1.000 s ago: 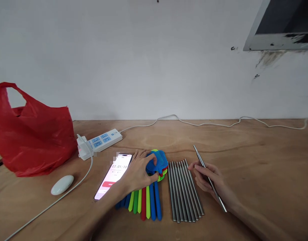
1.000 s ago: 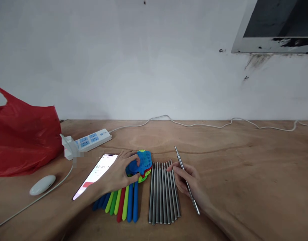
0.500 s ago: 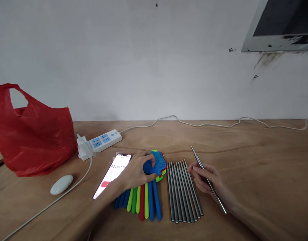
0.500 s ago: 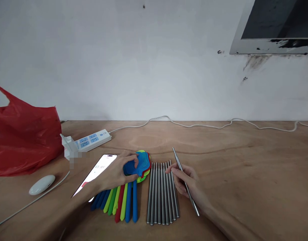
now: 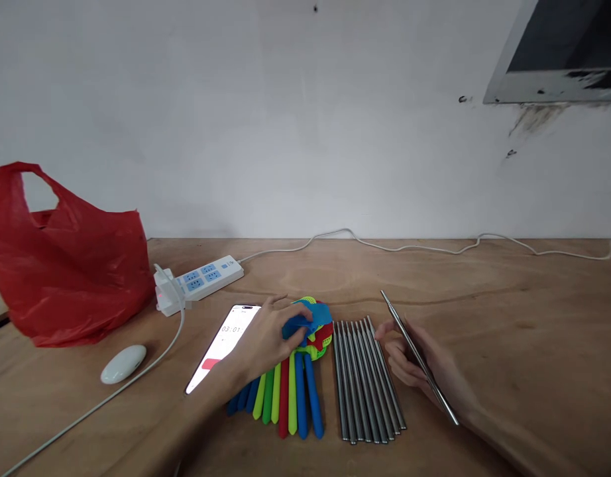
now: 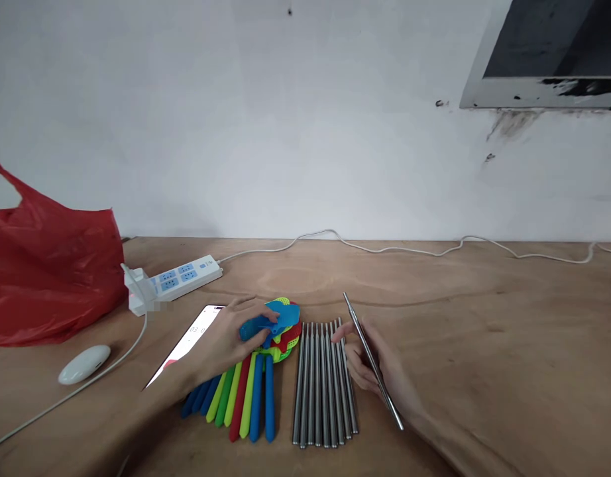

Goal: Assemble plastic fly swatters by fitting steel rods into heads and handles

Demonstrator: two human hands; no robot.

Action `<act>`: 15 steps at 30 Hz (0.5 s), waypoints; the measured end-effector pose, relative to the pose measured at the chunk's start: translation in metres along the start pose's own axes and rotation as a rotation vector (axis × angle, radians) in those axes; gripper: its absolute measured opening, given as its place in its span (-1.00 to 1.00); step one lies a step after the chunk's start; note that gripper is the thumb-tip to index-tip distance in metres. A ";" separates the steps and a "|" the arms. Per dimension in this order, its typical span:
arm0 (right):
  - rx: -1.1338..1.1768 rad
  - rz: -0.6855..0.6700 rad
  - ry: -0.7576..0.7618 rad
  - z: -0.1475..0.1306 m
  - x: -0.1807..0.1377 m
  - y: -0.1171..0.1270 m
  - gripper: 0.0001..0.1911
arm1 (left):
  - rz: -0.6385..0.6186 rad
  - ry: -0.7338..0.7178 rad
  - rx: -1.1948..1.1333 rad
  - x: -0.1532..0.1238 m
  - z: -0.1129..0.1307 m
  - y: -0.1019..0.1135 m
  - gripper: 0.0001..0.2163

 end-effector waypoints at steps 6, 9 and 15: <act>-0.142 -0.130 -0.100 0.003 -0.006 -0.015 -0.60 | 0.135 -0.228 0.040 -0.005 0.015 0.004 -0.82; -0.307 -0.217 -0.186 0.005 -0.011 -0.024 -0.58 | 0.167 -0.282 0.079 -0.009 0.021 0.004 -0.80; -0.372 -0.217 -0.223 0.004 -0.015 -0.029 -0.50 | 0.165 -0.367 0.175 -0.012 0.034 0.002 -0.75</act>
Point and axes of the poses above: each hand's wrist, its own x-axis towards the middle knuckle, its own y-axis out of the back of the hand, z = x × y, the point moved 6 cm from there along x, towards the middle knuckle, and after that the axes turned 2 degrees about x, right-handed, at the moved point
